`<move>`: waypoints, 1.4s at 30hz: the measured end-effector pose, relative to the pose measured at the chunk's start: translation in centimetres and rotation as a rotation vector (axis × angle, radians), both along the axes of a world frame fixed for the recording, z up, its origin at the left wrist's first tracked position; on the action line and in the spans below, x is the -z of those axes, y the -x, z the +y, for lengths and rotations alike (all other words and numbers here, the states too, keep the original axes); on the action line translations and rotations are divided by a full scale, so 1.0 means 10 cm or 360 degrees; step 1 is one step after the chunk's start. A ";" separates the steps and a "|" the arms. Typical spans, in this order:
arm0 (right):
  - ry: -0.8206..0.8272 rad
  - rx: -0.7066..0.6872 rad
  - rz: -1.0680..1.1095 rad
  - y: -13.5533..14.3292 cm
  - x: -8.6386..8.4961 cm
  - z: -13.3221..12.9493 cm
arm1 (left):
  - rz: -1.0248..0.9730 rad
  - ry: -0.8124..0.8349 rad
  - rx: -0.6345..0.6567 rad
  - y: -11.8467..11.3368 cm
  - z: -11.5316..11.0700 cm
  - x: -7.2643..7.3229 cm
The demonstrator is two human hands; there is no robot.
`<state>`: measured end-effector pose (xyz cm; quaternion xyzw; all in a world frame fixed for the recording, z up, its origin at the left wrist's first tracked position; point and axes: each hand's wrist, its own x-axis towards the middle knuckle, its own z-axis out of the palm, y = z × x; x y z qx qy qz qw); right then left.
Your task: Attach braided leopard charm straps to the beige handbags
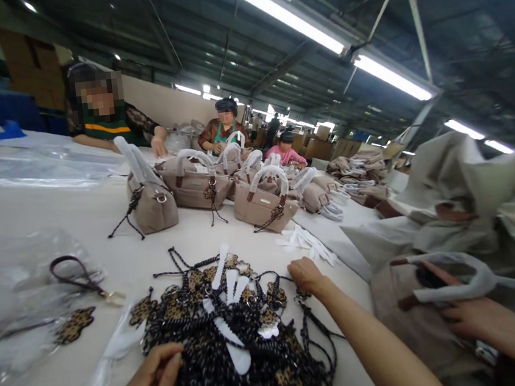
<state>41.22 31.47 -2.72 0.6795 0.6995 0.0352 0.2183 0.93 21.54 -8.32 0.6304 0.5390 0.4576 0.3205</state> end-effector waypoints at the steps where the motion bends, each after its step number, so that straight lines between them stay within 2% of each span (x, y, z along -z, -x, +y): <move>1: 0.0021 0.0009 -0.0038 0.04 -0.01 -0.02 | -0.0011 -0.0030 -0.0032 -0.01 0.00 0.01; 6: 0.0096 0.0033 -0.0134 0.20 -0.05 -0.08 | -0.0032 -0.0068 -0.0039 -0.08 -0.02 -0.03; 10: 0.0124 0.0060 -0.0111 0.26 -0.09 0.00 | 0.0003 -0.0025 -0.0023 -0.07 -0.04 -0.07; 14: 0.0015 0.0193 -0.0035 0.24 -0.05 0.10 | 0.0101 -0.0238 -0.0260 -0.03 -0.01 -0.06; 16: -0.0097 0.0342 0.0014 0.19 0.02 0.11 | 0.0131 -0.0358 -0.0407 -0.02 0.01 -0.03; 18: -0.0234 0.0539 0.0068 0.14 0.10 0.07 | 0.0153 -0.0369 -0.0453 -0.03 0.04 0.02; 21: -0.0407 0.0773 0.0203 0.09 0.15 -0.04 | 0.0200 -0.0249 -0.0287 -0.08 0.04 0.12; 24: -0.0495 0.0810 0.0410 0.12 0.03 -0.08 | 0.0261 -0.0205 -0.0030 -0.14 0.01 0.23; 26: -0.0559 0.0759 0.0547 0.24 -0.09 -0.04 | 0.0286 -0.0236 0.0043 -0.17 -0.02 0.26; 29: -0.0598 0.0627 0.0761 0.62 -0.20 0.10 | 0.0287 -0.0274 0.0045 -0.18 -0.03 0.25; 33: -0.0352 0.0467 0.1014 1.29 -0.11 0.22 | 0.0296 -0.0266 0.0042 -0.15 -0.01 0.18; 36: -0.0259 0.0403 0.1048 1.65 0.01 0.20 | 0.0306 -0.0249 0.0060 -0.14 -0.01 0.15; 39: -0.0268 0.0362 0.1033 1.78 0.06 0.16 | 0.0310 -0.0235 0.0068 -0.15 -0.01 0.13; 42: -0.0285 0.0369 0.0993 1.74 0.05 0.16 | 0.0299 -0.0225 0.0067 -0.15 -0.03 0.10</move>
